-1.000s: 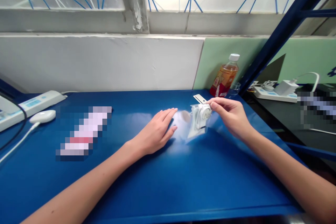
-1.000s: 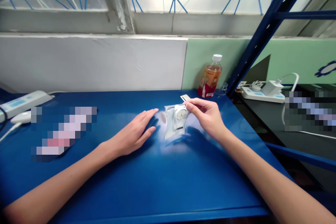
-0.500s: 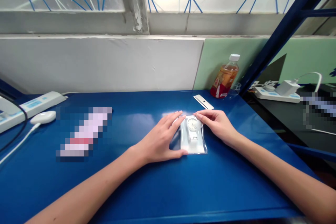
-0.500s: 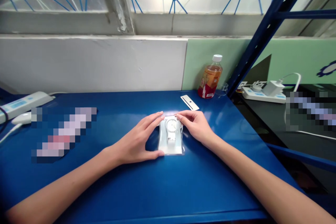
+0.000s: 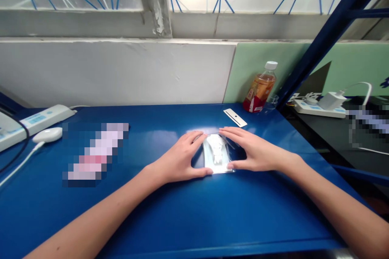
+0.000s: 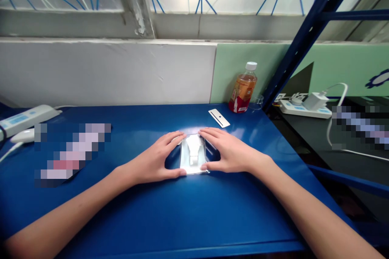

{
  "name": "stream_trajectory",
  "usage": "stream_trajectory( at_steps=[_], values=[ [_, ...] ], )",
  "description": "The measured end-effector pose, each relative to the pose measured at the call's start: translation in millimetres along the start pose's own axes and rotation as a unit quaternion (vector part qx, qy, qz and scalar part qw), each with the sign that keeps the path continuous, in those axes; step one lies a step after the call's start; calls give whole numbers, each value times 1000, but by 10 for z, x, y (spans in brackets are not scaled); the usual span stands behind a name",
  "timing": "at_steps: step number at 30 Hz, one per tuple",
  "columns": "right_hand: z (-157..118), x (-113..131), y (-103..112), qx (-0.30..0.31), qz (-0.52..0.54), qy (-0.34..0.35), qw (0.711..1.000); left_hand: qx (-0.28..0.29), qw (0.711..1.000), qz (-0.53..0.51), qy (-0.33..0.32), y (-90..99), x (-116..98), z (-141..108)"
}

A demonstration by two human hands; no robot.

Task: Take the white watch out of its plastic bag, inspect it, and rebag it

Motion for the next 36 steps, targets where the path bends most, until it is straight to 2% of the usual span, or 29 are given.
stream_trajectory(
  at_steps=[4,9,17,24,36],
  values=[
    [-5,-74,-98,24,8,-17,1000,35,999,11,5,-15,22,-5],
    [-6,-79,-158,35,21,-20,999,49,999,3,14,-40,41,-15],
    [-14,-106,-161,21,28,-37,999,35,999,-6,21,-42,57,-18],
    [-6,-87,-154,45,14,-48,998,43,999,5,20,-50,51,-14],
    [-2,-83,-128,16,24,-17,999,50,999,15,6,-41,40,-27]
  ],
)
Point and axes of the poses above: each hand's wrist, its own z-axis towards the middle knuckle, its own y-axis out of the back of the hand, x = y × z, the point moved 5 cm from there along z, towards the middle knuckle, and after that the axes turned 8 degrees about -y, right-handed, at the moved point
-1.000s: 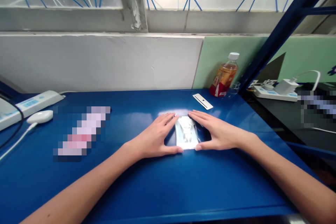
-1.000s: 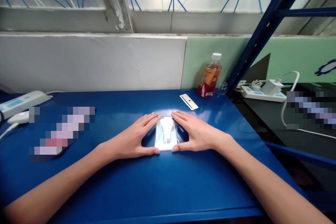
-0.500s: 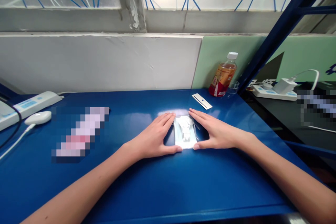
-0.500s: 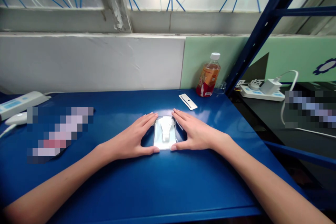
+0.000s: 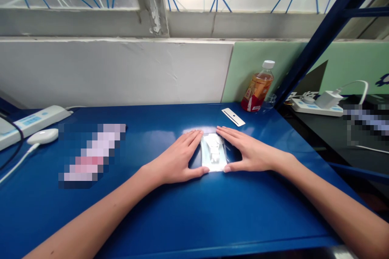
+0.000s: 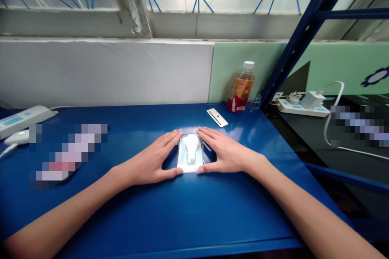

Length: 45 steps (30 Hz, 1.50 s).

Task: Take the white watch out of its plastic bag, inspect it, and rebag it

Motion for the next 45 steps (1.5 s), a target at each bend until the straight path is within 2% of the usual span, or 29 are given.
stream_trajectory(
  at_steps=[4,8,10,13,19,25,31,38,45],
  values=[
    [23,27,85,-58,-10,-13,998,-5,1000,9,7,19,-2,-11],
    [38,15,215,-135,-13,-36,990,-31,999,23,1,37,8,8],
    [37,-6,268,-151,-7,-43,988,-45,998,34,17,45,37,17],
    [32,-18,306,-134,14,-22,991,-49,998,34,34,55,59,21],
    [25,28,241,-35,13,23,999,-36,999,17,0,48,-11,23],
    [36,6,197,-35,-7,14,999,-39,998,36,17,88,61,5],
    [44,-37,159,-24,18,-13,999,-9,999,35,40,58,103,-6],
    [53,-64,172,-48,28,-16,998,10,999,33,41,58,126,-6],
    [58,-82,144,-35,26,-31,999,13,998,33,42,48,122,-4]
  ],
)
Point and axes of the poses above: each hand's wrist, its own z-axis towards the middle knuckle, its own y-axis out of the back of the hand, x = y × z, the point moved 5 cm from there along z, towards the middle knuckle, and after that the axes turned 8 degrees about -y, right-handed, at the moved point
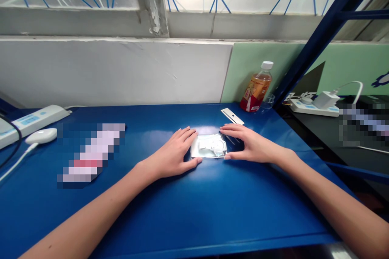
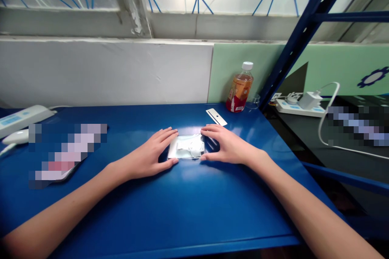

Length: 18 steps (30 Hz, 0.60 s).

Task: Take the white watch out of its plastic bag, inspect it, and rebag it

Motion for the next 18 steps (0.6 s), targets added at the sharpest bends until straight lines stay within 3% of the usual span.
stream_trajectory(
  at_steps=[18],
  values=[
    [-10,4,-8,11,-13,-8,1000,-11,1000,5,7,0,-37,1]
  ],
)
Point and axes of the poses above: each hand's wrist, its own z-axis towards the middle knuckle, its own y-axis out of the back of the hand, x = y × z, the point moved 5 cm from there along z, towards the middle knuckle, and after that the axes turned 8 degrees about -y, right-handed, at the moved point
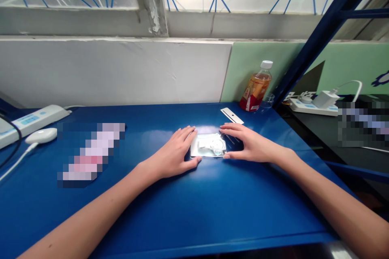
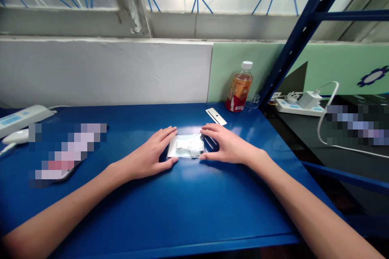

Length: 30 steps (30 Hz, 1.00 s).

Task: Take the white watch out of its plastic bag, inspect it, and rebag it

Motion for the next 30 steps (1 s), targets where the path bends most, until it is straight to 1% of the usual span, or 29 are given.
stream_trajectory(
  at_steps=[3,6,12,17,21,24,26,28,30],
  values=[
    [-3,7,6,-5,4,5,1000,-22,1000,-7,-16,16,-22,0],
    [-4,20,11,-6,3,9,1000,-30,999,-15,-25,12,-29,1],
    [-18,48,44,-16,-13,31,999,-21,999,-21,-30,-10,-17,1],
    [-43,46,61,-4,-41,44,998,-5,999,-7,-33,-21,-25,4],
    [-42,111,68,-19,-29,86,996,-7,999,-3,-34,-43,-16,11],
    [-42,181,70,-46,-24,129,990,-30,999,-6,-38,-40,-4,16],
    [-48,216,76,-65,-12,142,988,-58,997,-14,-41,-12,-4,13],
    [-58,240,104,-93,20,142,985,-101,994,-31,-40,44,-17,3],
    [-72,249,158,-136,75,123,980,-162,984,-52,-48,123,-55,-17]
  ],
)
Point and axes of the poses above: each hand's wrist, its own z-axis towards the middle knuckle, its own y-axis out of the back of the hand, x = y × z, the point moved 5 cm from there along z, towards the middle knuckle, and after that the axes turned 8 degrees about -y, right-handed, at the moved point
